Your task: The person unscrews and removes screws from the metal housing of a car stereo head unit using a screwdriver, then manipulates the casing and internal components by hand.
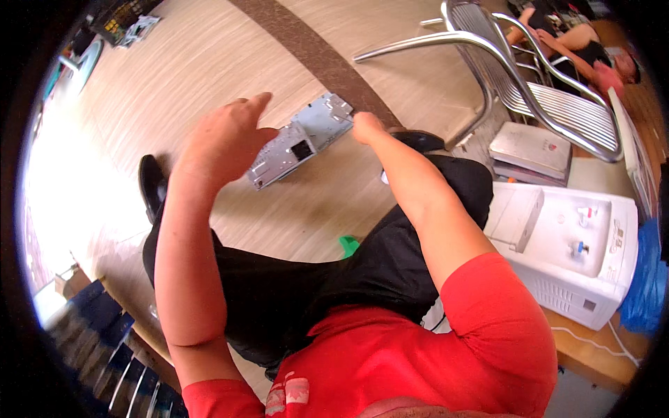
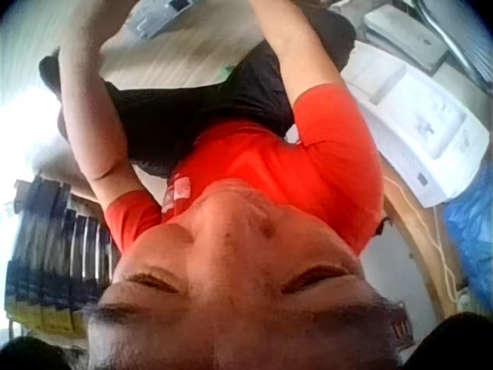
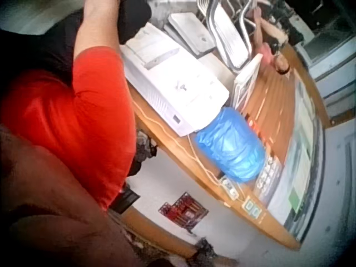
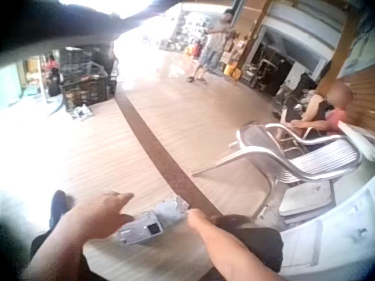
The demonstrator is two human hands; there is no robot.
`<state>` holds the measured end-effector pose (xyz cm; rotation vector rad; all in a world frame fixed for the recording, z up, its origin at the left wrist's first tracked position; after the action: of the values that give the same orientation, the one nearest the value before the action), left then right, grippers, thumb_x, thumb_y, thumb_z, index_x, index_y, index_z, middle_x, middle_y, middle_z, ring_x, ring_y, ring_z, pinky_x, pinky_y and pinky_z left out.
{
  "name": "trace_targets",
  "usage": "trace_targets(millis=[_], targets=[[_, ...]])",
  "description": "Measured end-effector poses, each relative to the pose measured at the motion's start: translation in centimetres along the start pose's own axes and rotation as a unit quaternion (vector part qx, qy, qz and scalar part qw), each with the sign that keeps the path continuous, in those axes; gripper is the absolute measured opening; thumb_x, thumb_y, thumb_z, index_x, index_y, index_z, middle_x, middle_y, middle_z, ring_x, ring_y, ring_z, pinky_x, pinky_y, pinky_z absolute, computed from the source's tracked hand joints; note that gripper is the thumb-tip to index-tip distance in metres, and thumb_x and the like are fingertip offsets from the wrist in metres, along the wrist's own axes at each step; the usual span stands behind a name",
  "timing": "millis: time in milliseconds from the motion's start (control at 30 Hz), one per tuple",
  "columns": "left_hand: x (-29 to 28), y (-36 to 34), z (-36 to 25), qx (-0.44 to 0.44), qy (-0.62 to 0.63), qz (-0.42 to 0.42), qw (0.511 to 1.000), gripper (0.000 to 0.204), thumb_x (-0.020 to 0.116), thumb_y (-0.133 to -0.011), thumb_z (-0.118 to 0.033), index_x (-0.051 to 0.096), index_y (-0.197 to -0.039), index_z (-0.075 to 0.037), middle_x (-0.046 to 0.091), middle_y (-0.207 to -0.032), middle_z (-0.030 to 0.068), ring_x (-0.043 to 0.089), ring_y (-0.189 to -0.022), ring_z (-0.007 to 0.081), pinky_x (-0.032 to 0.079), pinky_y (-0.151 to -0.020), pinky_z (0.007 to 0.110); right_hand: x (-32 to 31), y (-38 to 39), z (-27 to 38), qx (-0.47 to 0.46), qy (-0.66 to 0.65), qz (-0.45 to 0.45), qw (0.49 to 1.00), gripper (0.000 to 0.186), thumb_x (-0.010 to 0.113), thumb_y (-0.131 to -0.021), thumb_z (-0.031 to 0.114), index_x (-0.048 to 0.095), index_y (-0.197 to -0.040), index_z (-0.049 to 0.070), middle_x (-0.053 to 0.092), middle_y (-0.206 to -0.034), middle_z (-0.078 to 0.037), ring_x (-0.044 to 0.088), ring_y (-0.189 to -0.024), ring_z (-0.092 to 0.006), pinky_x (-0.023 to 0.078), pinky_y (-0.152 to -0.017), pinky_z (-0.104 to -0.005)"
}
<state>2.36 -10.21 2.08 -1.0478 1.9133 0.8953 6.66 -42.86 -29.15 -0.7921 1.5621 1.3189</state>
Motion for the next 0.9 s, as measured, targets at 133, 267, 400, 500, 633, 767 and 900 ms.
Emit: trace_targets(millis=[133, 267, 400, 500, 633, 767, 900], targets=[[0.8, 0.1, 0.1, 0.039, -0.019, -0.033, 0.998, 0.038, 0.065, -0.090, -0.024, 0.058, -0.121, -0.002, 0.067, -0.108, 0.0208, 0.063, -0.105, 0.0357, 0.051, -0.088, 0.044, 5.7, -0.9, 2.7, -0.034, -0.066, 0.022, 0.997, 0.016, 0.065, -0.084, 0.016, 0.074, -0.093, 0.006, 0.071, -0.101, -0.020, 0.068, -0.094, -0.0356, 0.053, -0.084, -0.0445], [1.6, -0.5, 0.8, 0.015, -0.028, 0.012, 0.999, 0.033, 0.066, -0.090, -0.023, 0.055, -0.113, -0.002, 0.066, -0.103, 0.0188, 0.063, -0.102, 0.0363, 0.050, -0.087, 0.045, 9.9, -2.1, 3.6, -0.029, -0.144, 0.071, 0.987, 0.016, 0.070, -0.082, 0.020, 0.074, -0.090, 0.007, 0.073, -0.093, -0.016, 0.069, -0.090, -0.0311, 0.053, -0.082, -0.0405], [1.9, -1.5, 0.8, -0.011, -0.030, 0.091, 0.995, 0.049, 0.064, -0.092, -0.023, 0.050, -0.136, -0.005, 0.063, -0.118, 0.0199, 0.060, -0.111, 0.0369, 0.047, -0.096, 0.045, 11.7, -4.0, 2.5, 0.017, -0.211, 0.066, 0.975, 0.019, 0.071, -0.080, 0.022, 0.075, -0.094, 0.008, 0.072, -0.099, -0.016, 0.068, -0.096, -0.0336, 0.053, -0.086, -0.0403], [2.4, -1.8, 1.4, -0.019, -0.031, 0.104, 0.994, 0.049, 0.063, -0.092, -0.022, 0.050, -0.135, -0.004, 0.063, -0.118, 0.0201, 0.060, -0.111, 0.0370, 0.047, -0.096, 0.044, 12.4, -5.3, 3.1, 0.024, -0.213, 0.059, 0.975, 0.019, 0.074, -0.081, 0.023, 0.074, -0.092, 0.008, 0.073, -0.096, -0.015, 0.069, -0.092, -0.0296, 0.053, -0.084, -0.0387], [3.0, -2.1, 1.7, -0.015, -0.034, 0.110, 0.993, 0.049, 0.063, -0.092, -0.022, 0.050, -0.135, -0.004, 0.063, -0.118, 0.0200, 0.060, -0.111, 0.0367, 0.047, -0.096, 0.044, 13.8, -5.6, 2.8, 0.041, -0.219, 0.077, 0.972, 0.016, 0.073, -0.081, 0.021, 0.074, -0.091, 0.009, 0.072, -0.098, -0.016, 0.069, -0.095, -0.0320, 0.053, -0.085, -0.0404], [3.4, -2.2, 1.4, -0.008, -0.035, 0.120, 0.992, 0.049, 0.063, -0.092, -0.022, 0.050, -0.135, -0.004, 0.064, -0.116, 0.0197, 0.061, -0.110, 0.0364, 0.048, -0.096, 0.044, 14.3, -6.3, 2.1, 0.042, -0.211, 0.069, 0.974, 0.015, 0.073, -0.081, 0.020, 0.074, -0.090, 0.009, 0.072, -0.097, -0.015, 0.069, -0.094, -0.0318, 0.054, -0.084, -0.0403], [3.6, -2.2, 1.3, -0.012, -0.027, 0.125, 0.992, 0.049, 0.064, -0.092, -0.022, 0.050, -0.135, -0.005, 0.064, -0.115, 0.0193, 0.061, -0.109, 0.0368, 0.048, -0.096, 0.044, 13.6, -6.7, 1.8, 0.040, -0.246, 0.029, 0.968, 0.015, 0.073, -0.080, 0.020, 0.073, -0.090, 0.009, 0.072, -0.098, -0.016, 0.069, -0.093, -0.0327, 0.054, -0.083, -0.0407]])
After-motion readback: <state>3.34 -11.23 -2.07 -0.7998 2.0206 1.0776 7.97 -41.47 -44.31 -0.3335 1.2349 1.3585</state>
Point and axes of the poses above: each hand's wrist, its own y-axis away from the middle knuckle, its own x-axis out of the palm, z = x × y, the point moved 10 cm from there along -y, towards the middle knuckle
